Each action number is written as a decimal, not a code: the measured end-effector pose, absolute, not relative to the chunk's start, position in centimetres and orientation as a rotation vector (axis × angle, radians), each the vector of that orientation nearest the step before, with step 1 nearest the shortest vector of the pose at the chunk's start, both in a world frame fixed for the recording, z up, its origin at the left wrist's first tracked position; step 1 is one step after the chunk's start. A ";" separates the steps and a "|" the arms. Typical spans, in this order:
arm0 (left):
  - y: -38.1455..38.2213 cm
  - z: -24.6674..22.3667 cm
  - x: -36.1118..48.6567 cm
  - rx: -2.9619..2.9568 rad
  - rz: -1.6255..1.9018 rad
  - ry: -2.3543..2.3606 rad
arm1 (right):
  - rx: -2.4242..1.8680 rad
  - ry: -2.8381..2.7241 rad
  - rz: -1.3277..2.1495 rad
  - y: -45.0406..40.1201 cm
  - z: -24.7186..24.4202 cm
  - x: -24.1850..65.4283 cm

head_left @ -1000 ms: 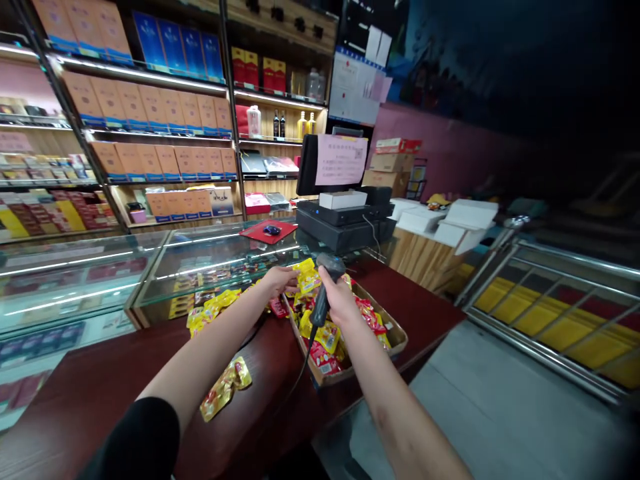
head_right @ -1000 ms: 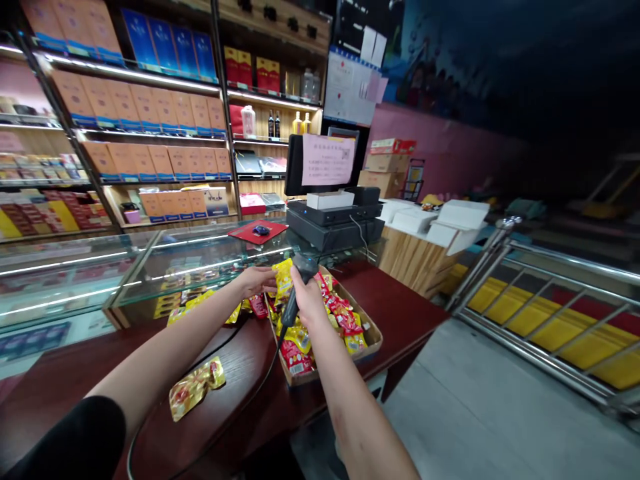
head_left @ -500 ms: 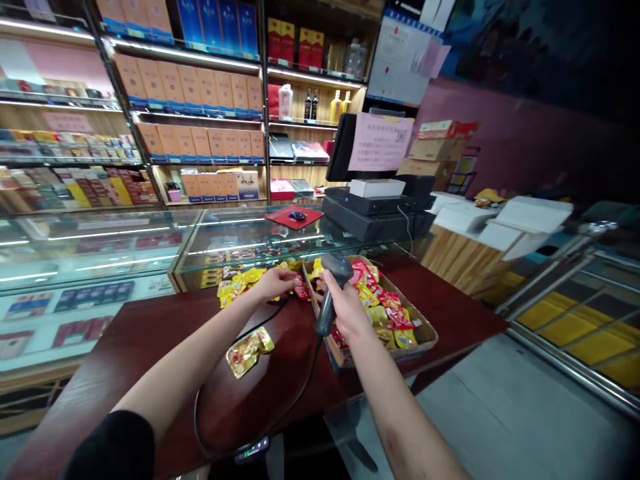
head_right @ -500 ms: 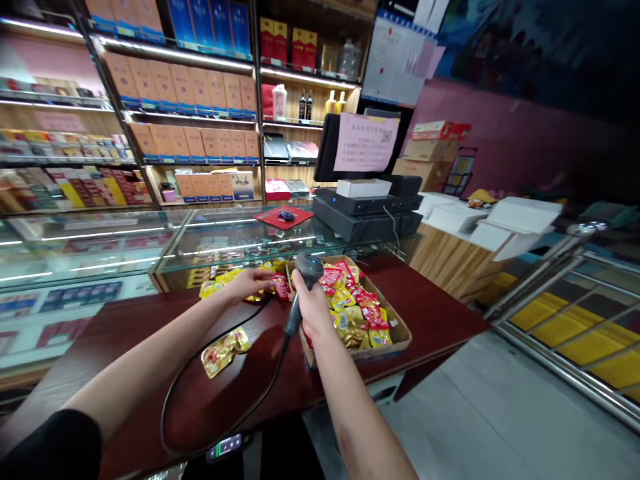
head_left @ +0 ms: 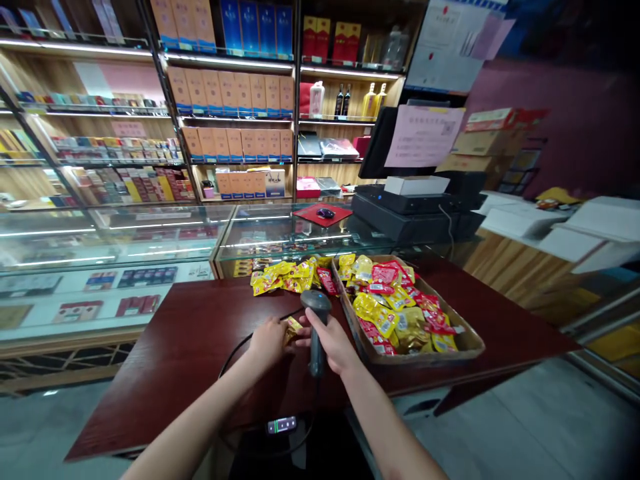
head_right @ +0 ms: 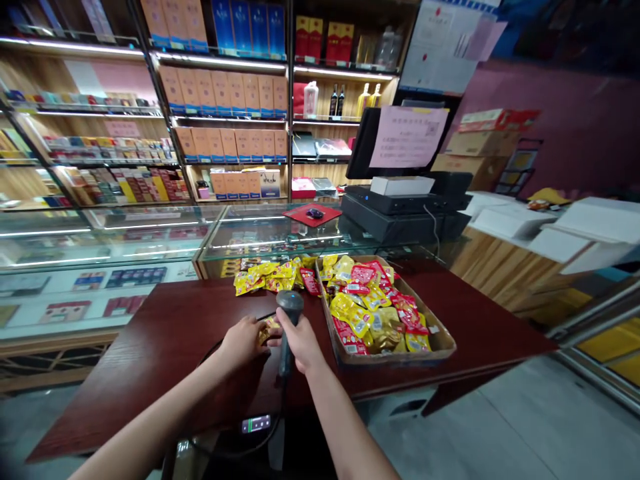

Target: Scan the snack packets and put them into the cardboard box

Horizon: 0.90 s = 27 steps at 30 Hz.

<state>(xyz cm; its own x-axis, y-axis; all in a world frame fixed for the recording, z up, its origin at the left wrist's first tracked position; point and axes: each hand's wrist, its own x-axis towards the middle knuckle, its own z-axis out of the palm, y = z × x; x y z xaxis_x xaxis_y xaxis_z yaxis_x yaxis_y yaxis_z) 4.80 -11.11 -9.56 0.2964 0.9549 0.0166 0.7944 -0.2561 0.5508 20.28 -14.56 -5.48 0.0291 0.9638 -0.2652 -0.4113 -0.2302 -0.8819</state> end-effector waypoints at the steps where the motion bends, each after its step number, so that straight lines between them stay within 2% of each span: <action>1: -11.4 -9.8 4.9 2.142 0.497 1.568 | -1.102 -0.701 1.517 -14.8 -5.7 20.2; 7: -9.2 -9.4 3.5 1.922 0.618 1.448 | -1.080 -0.691 1.567 -15.3 -6.2 20.2; 13: -6.2 -9.1 2.2 1.053 0.789 1.231 | -1.085 -0.695 1.550 -15.1 -6.2 20.7; 16: -6.3 -9.4 2.4 0.805 0.862 1.169 | -1.130 -0.688 1.478 -14.9 -6.7 20.8; 22: -7.3 -9.8 3.1 0.667 0.878 0.860 | -1.123 -0.737 1.457 -14.4 -6.9 20.5; 27: -7.4 -9.2 3.0 0.697 0.801 0.808 | -1.132 -0.749 1.438 -14.0 -6.6 20.1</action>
